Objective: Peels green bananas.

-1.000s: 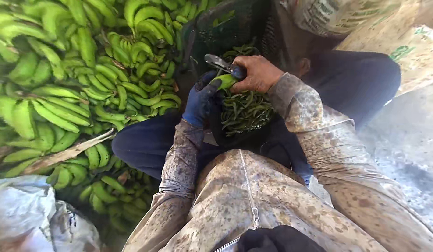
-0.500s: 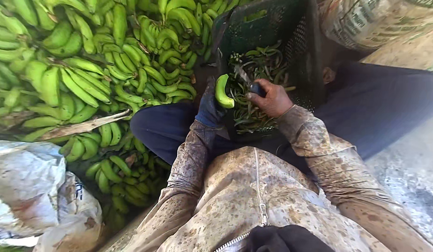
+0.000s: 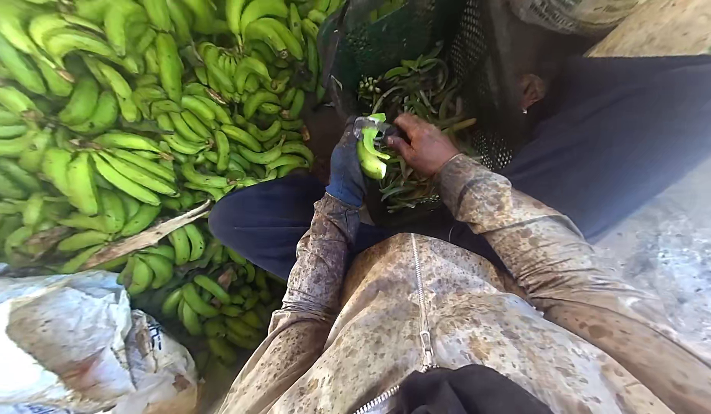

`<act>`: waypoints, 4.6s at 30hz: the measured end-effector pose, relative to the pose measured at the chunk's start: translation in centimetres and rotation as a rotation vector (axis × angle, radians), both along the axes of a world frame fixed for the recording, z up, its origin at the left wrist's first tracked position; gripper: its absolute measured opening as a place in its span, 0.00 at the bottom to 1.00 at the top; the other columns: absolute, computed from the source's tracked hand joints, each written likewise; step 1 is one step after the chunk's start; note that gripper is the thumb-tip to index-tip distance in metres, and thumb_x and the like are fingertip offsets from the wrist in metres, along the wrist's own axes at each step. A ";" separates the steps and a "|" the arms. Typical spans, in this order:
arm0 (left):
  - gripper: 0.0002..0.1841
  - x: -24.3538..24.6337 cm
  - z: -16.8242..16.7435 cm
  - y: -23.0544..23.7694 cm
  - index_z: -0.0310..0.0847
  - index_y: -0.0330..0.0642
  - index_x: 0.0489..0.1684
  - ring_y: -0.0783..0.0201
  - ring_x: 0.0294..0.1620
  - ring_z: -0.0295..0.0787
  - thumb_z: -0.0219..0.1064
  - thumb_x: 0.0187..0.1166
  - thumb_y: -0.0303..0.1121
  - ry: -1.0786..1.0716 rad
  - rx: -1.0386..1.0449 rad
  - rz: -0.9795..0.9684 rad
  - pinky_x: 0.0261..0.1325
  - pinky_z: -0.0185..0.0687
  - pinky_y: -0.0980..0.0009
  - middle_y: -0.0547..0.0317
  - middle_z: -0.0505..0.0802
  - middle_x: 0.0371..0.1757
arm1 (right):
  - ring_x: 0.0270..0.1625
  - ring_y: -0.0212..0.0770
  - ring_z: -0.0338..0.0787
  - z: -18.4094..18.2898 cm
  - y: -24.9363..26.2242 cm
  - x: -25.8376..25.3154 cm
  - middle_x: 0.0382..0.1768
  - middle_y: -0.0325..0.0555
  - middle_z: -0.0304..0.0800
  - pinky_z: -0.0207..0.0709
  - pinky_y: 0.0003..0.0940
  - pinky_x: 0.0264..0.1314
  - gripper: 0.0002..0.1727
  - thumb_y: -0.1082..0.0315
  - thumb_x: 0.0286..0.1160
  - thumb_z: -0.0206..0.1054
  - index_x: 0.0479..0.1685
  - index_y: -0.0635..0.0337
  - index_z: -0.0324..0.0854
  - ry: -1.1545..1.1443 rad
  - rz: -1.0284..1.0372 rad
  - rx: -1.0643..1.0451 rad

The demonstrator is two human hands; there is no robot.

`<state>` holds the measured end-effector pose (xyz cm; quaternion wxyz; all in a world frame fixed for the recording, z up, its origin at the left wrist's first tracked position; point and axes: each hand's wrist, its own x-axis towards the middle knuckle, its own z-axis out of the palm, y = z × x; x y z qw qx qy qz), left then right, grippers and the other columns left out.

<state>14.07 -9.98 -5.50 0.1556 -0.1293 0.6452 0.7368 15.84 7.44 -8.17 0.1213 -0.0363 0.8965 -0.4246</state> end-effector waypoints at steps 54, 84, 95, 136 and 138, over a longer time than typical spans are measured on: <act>0.24 -0.4 -0.7 -3.9 0.68 0.42 0.78 0.59 0.31 0.89 0.52 0.90 0.47 -0.245 0.460 -0.634 0.29 0.89 0.68 0.45 0.90 0.50 | 0.69 0.64 0.86 0.8 4.1 -1.5 0.63 0.66 0.87 0.74 0.66 0.73 0.29 0.46 0.90 0.55 0.71 0.64 0.76 -0.136 -0.262 0.037; 0.21 -2.3 -1.3 -2.0 0.71 0.41 0.71 0.58 0.53 0.89 0.41 0.95 0.45 -0.150 0.299 -0.211 0.56 0.89 0.56 0.51 0.89 0.54 | 0.59 0.52 0.90 1.5 2.9 -0.8 0.55 0.58 0.89 0.78 0.51 0.69 0.28 0.45 0.88 0.59 0.63 0.63 0.80 0.061 -0.177 -0.079; 0.22 -4.2 0.0 -1.0 0.74 0.42 0.47 0.55 0.40 0.88 0.38 0.91 0.47 -0.169 0.493 0.282 0.44 0.88 0.53 0.50 0.87 0.39 | 0.61 0.52 0.90 0.2 0.4 0.4 0.59 0.58 0.89 0.79 0.51 0.72 0.27 0.49 0.86 0.64 0.68 0.65 0.77 0.128 -0.012 -0.197; 0.24 -8.8 -10.5 5.9 0.73 0.37 0.71 0.50 0.54 0.91 0.66 0.80 0.38 -0.158 0.332 -0.362 0.57 0.89 0.50 0.42 0.91 0.56 | 0.53 0.26 0.92 8.0 11.6 -5.3 0.47 0.35 0.95 0.85 0.29 0.62 0.18 0.48 0.78 0.72 0.52 0.52 0.90 0.306 -0.543 -0.234; 0.28 -8.0 -6.9 5.4 0.70 0.40 0.77 0.50 0.60 0.88 0.62 0.83 0.48 -0.075 0.537 -0.404 0.62 0.86 0.48 0.44 0.88 0.62 | 0.51 0.27 0.91 7.6 10.2 -5.0 0.47 0.38 0.94 0.84 0.27 0.61 0.20 0.49 0.79 0.71 0.55 0.56 0.88 0.312 -0.522 -0.259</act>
